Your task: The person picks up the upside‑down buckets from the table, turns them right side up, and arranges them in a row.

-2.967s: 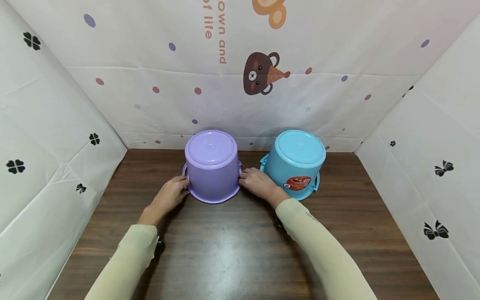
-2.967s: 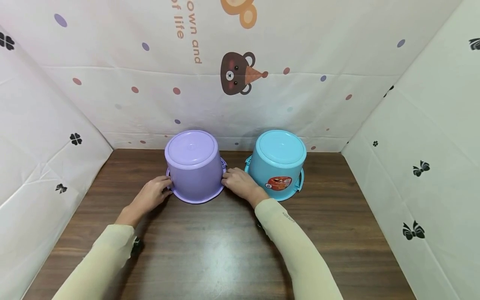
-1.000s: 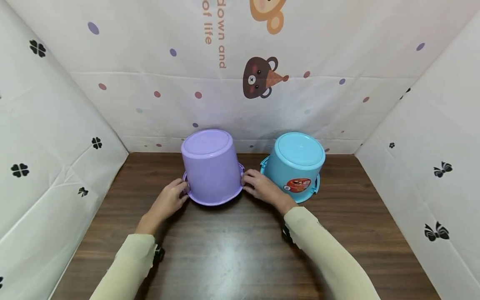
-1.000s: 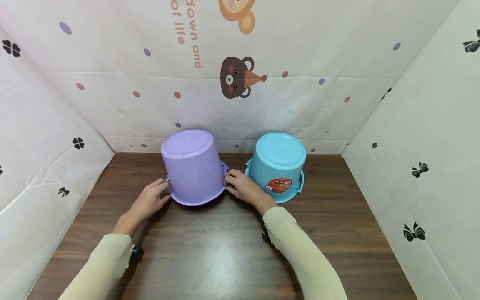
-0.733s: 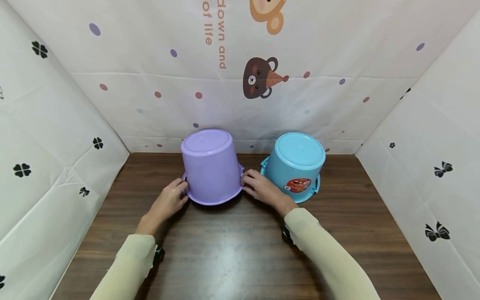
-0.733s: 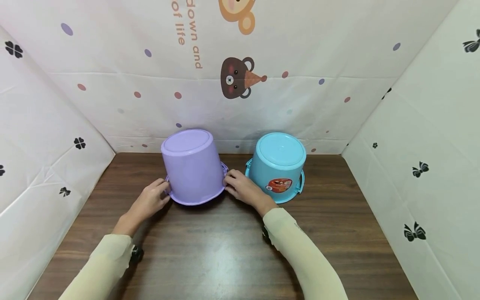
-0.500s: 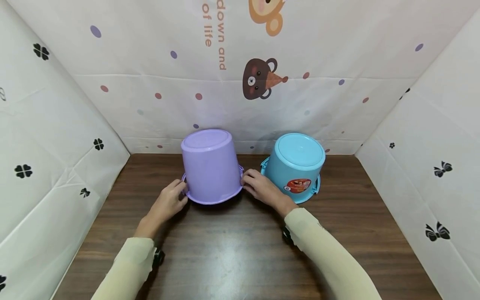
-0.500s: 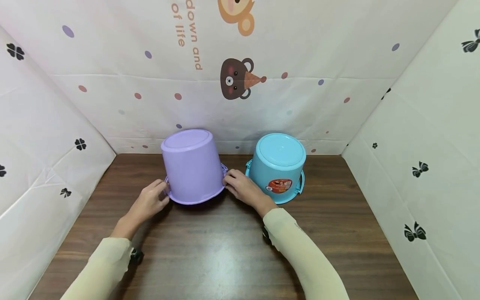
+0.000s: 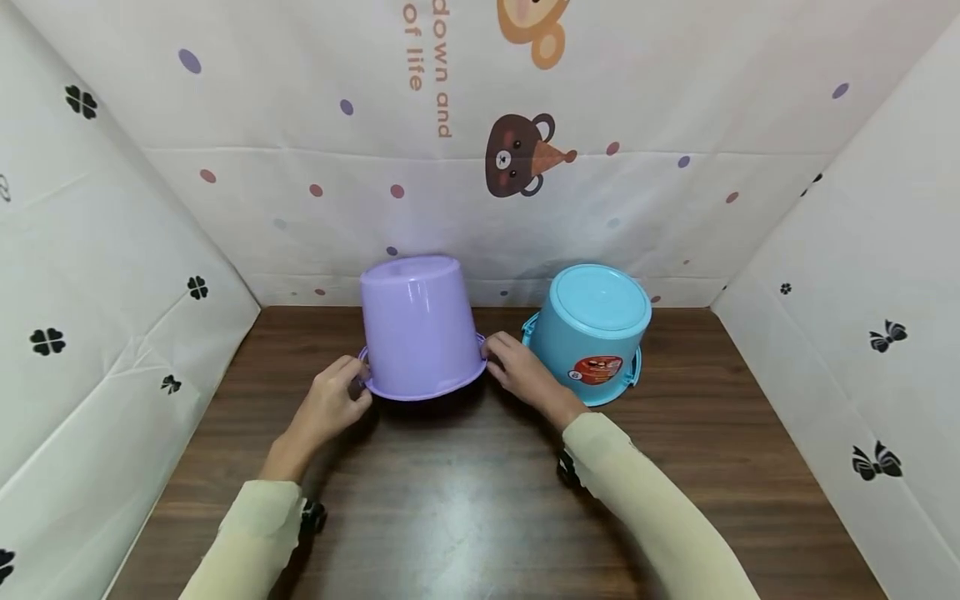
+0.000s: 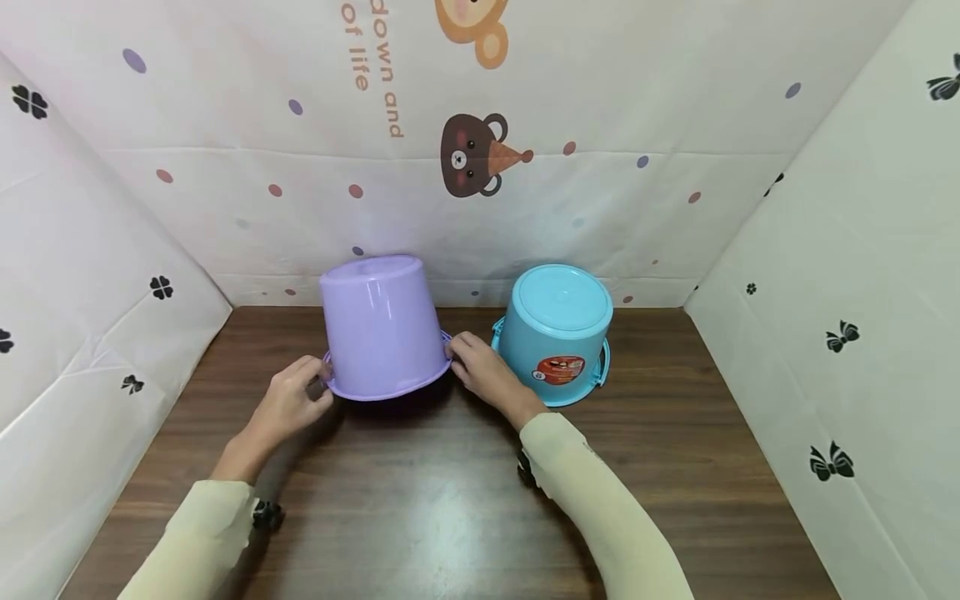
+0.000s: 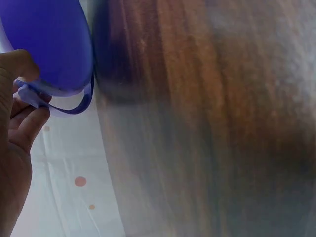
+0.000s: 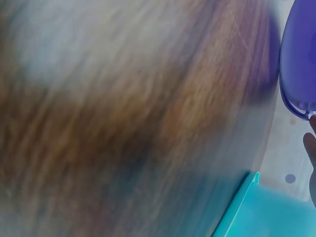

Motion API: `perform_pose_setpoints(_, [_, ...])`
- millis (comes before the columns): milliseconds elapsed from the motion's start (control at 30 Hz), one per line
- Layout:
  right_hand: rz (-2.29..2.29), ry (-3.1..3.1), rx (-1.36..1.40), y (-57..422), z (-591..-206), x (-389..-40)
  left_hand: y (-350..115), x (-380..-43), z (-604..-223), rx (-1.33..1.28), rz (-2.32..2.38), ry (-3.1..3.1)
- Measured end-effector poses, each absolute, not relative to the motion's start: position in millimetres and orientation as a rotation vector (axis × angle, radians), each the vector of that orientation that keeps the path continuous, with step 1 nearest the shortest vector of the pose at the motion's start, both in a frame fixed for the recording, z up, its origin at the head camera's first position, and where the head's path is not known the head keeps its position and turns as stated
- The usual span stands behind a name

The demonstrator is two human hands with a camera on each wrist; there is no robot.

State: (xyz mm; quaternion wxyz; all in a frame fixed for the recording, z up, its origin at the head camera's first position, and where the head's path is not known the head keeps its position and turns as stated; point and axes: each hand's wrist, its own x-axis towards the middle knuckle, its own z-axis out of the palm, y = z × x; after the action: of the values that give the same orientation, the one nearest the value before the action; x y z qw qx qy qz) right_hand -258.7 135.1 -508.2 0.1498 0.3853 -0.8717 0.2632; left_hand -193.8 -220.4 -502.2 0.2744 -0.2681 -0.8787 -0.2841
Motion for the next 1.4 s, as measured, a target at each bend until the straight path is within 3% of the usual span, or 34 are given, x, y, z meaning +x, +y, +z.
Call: perform_pose_setpoints(1400, [0.822,-2.279,1.224,144,-500,-233,-216,-186,-463,-0.756,-0.755,-2.225])
